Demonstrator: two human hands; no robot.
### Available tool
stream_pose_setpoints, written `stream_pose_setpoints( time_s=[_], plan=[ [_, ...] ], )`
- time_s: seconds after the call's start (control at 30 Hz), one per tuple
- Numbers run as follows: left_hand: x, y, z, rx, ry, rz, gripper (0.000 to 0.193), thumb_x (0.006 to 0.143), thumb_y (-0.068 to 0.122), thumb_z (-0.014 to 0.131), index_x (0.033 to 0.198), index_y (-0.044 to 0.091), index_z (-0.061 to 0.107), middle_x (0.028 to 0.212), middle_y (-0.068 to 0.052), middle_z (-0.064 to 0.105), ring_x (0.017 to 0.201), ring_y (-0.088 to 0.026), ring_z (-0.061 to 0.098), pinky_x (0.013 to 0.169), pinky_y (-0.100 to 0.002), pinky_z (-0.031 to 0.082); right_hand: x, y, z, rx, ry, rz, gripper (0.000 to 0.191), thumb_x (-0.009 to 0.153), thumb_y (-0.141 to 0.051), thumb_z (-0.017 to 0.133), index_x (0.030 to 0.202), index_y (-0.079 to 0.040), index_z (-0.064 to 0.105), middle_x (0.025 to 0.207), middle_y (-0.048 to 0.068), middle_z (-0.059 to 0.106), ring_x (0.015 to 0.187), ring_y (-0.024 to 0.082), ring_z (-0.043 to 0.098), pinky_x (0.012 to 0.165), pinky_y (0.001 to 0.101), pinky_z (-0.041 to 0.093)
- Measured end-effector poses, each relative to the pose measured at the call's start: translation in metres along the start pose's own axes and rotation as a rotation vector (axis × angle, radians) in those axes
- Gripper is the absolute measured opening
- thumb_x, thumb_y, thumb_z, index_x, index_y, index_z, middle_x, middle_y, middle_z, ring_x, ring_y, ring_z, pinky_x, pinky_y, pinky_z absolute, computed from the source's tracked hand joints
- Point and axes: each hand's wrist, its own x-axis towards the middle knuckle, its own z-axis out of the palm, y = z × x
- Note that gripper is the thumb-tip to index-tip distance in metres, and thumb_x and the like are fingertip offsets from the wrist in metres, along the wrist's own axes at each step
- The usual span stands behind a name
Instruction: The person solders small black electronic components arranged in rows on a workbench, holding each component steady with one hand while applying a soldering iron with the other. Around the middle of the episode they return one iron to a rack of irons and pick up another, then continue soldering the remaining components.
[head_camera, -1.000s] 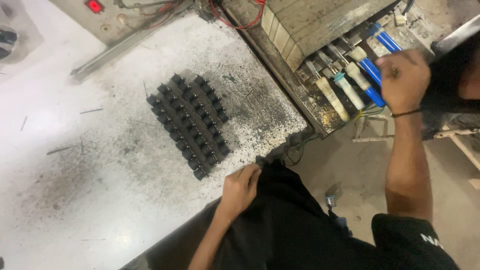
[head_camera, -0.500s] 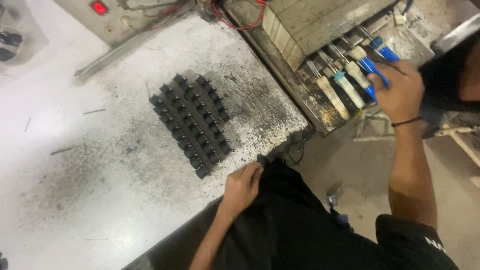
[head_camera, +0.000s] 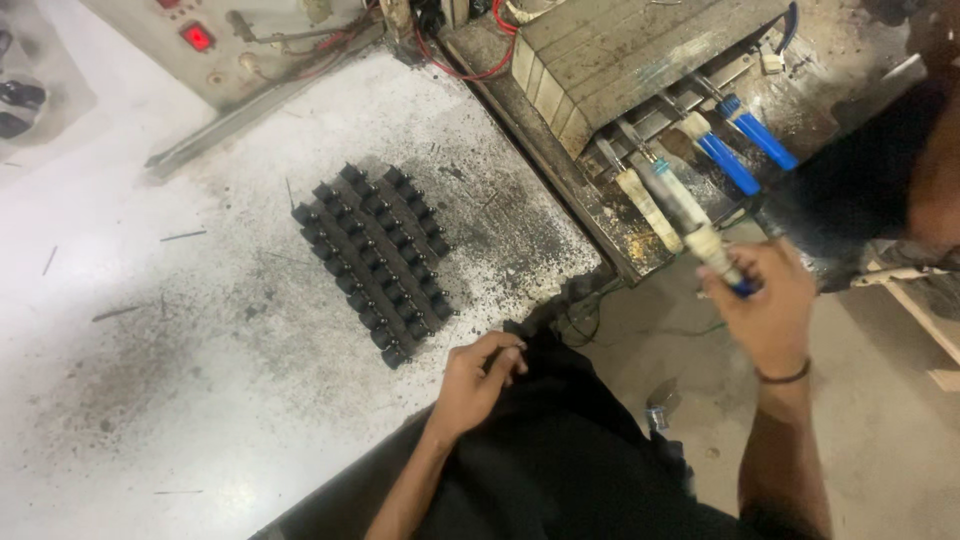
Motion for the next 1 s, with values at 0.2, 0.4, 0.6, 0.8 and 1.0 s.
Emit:
stream_pose_setpoints(
  time_s=[0.2, 0.4, 0.6, 0.8, 1.0],
  plan=[
    [0.014, 0.012, 0.023, -0.205, -0.053, 0.179, 0.011, 0.104, 0.001, 0.062, 0.111, -0.005, 0.068, 0.114, -0.013, 0.072, 0.11, -0.017, 0.065, 0.096, -0.029, 0.053, -0.03, -0.105, 0.073, 0.438, -0.159, -0.193, 0.043, 0.078, -0.016, 0.086, 0.114, -0.003, 0.068, 0.104, 0.011, 0.067, 0.085, 0.016, 0.067, 0.07, 0.027, 0.056],
    [0.01, 0.042, -0.011, -0.475, 0.335, 0.054, 0.014, 0.102, 0.006, 0.06, 0.11, -0.003, 0.068, 0.12, -0.01, 0.073, 0.1, -0.014, 0.066, 0.088, -0.028, 0.056, -0.044, -0.145, 0.08, 0.421, -0.158, -0.939, 0.05, 0.085, -0.012, 0.088, 0.129, -0.002, 0.066, 0.126, 0.012, 0.064, 0.11, 0.022, 0.065, 0.081, 0.0297, 0.053],
    [-0.013, 0.035, -0.019, -0.385, 0.164, 0.12, 0.014, 0.106, 0.003, 0.06, 0.112, -0.006, 0.069, 0.116, -0.015, 0.072, 0.102, -0.016, 0.067, 0.091, -0.029, 0.055, -0.052, -0.152, 0.125, 1.165, -0.544, -0.226, 0.1, 0.088, -0.054, 0.081, 0.156, 0.004, 0.034, 0.14, 0.018, 0.058, 0.129, 0.023, 0.059, 0.108, 0.0355, 0.05],
    [-0.066, 0.049, -0.039, -0.636, 0.438, -0.196, 0.015, 0.099, 0.003, 0.058, 0.107, -0.004, 0.07, 0.089, -0.02, 0.077, 0.064, -0.02, 0.067, 0.056, -0.03, 0.054, -0.025, -0.138, 0.149, 1.446, -0.536, 0.062, 0.091, 0.099, -0.066, 0.057, 0.151, 0.007, 0.043, 0.126, 0.023, 0.07, 0.105, 0.029, 0.07, 0.088, 0.041, 0.057],
    [-0.164, -0.004, -0.126, 0.752, 1.939, 0.022, 0.011, 0.099, 0.004, 0.063, 0.1, -0.001, 0.072, 0.087, -0.017, 0.076, 0.063, -0.017, 0.061, 0.057, -0.03, 0.05, -0.016, -0.11, 0.144, 1.643, -0.444, 0.265, 0.063, 0.105, -0.041, 0.061, 0.147, 0.005, 0.049, 0.123, 0.02, 0.067, 0.112, 0.029, 0.066, 0.098, 0.041, 0.054]
  ],
)
